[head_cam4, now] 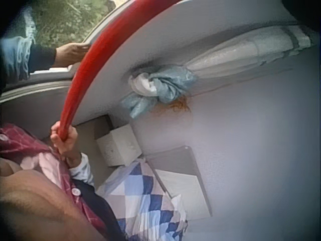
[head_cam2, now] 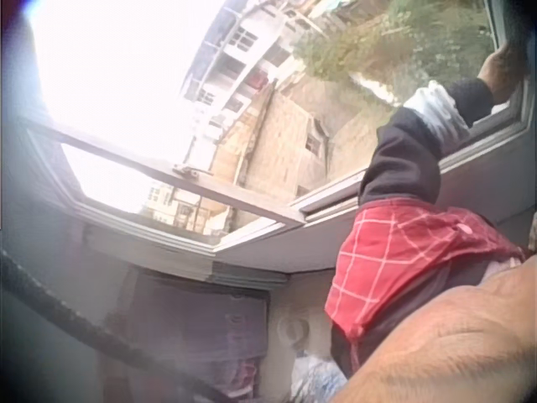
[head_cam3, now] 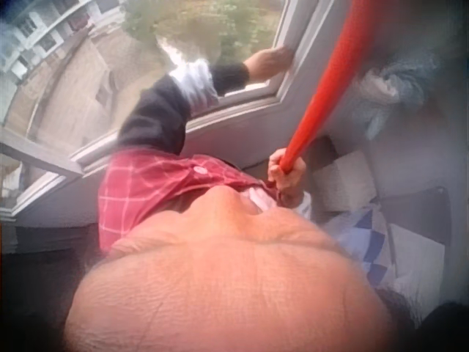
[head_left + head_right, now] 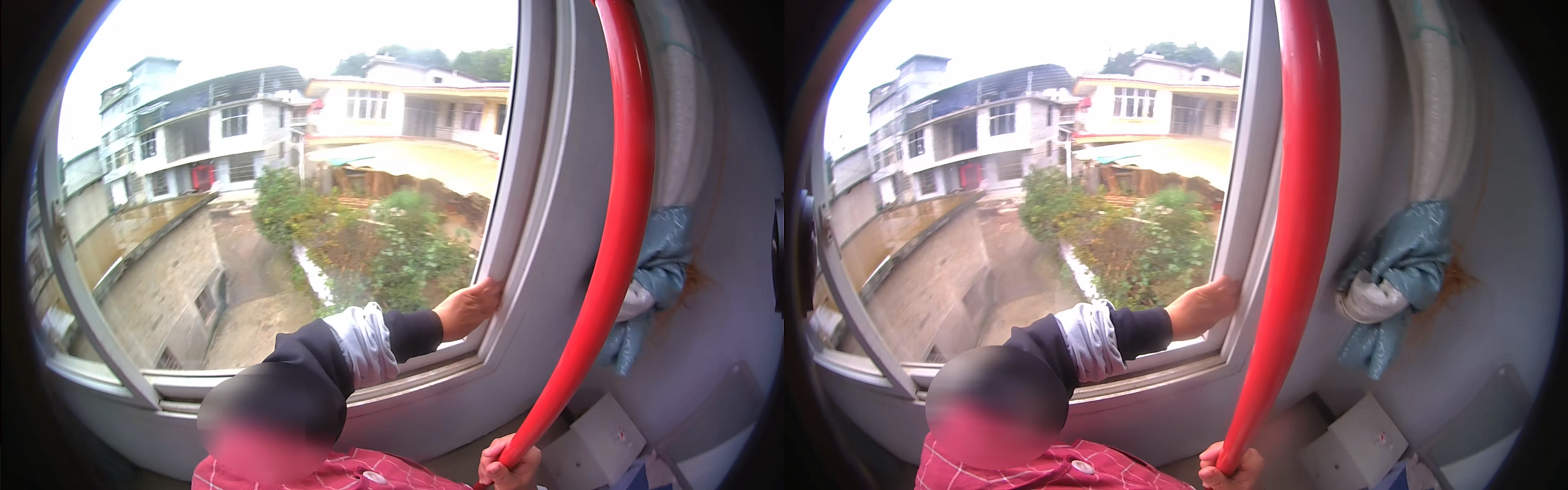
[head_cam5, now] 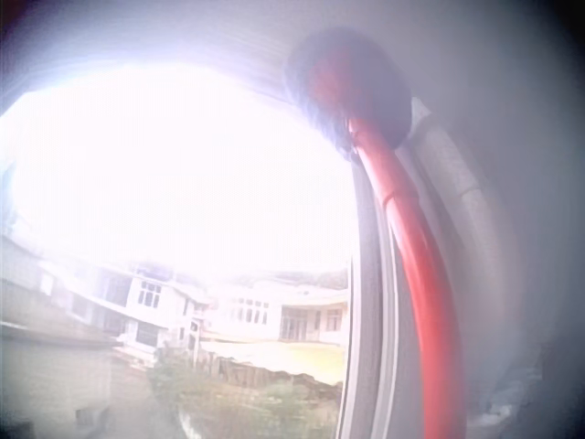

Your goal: The person uses a long-handled duster with a blue microfiber head to wipe the interior surface of a large window. They repeatedly move the duster across the glass in vertical and horizontal strokes, covering multiple sections of the window pane.

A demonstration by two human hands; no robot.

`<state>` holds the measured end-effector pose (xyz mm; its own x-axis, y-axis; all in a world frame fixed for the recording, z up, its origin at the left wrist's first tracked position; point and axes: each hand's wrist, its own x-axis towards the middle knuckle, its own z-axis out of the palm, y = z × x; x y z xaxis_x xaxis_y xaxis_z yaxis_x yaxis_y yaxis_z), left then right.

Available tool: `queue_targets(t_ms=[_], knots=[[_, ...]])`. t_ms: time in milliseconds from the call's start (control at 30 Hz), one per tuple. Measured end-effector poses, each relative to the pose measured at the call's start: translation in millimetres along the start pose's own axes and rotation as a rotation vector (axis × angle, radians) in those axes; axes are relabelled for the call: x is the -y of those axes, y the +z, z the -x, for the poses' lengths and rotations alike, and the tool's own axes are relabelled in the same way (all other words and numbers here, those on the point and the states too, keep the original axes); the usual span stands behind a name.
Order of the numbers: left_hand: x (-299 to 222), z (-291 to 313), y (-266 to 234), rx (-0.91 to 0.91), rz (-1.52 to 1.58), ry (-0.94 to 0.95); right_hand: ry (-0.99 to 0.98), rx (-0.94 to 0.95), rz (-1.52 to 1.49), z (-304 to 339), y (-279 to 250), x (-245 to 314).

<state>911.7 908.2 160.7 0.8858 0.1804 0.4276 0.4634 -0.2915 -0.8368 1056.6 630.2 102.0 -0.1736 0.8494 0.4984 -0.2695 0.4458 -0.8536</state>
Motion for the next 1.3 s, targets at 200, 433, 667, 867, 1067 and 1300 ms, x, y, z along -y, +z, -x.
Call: queue_targets(t_ms=[200, 433, 667, 867, 1067, 1300], knots=[[-0.1, -3.8, -3.9, 0.183, 0.042, 0.054, 0.055, 0.168, -0.098, -32.5, -32.6, 3.4], [-8.0, -2.6, -9.7, 0.239, -0.151, 0.088, 0.112, 0.137, -0.243, -47.3, -63.0, 3.7], [8.6, 27.9, -40.0, 0.186, 0.356, -0.034, 0.058, 0.229, -0.346, -62.0, -76.1, -3.9], [36.1, 191.8, -136.8, -0.104, -0.096, -1.028, 0.026, 0.323, -0.349, -75.9, -64.8, -22.0], [44.9, 336.2, -182.3, -0.14, -0.466, -1.757, 0.043, 0.442, -0.336, -103.6, -33.4, -35.9], [46.8, 393.7, -168.6, -0.286, -0.357, -1.754, 0.128, 0.698, -0.529, -127.8, -2.8, -61.3]])
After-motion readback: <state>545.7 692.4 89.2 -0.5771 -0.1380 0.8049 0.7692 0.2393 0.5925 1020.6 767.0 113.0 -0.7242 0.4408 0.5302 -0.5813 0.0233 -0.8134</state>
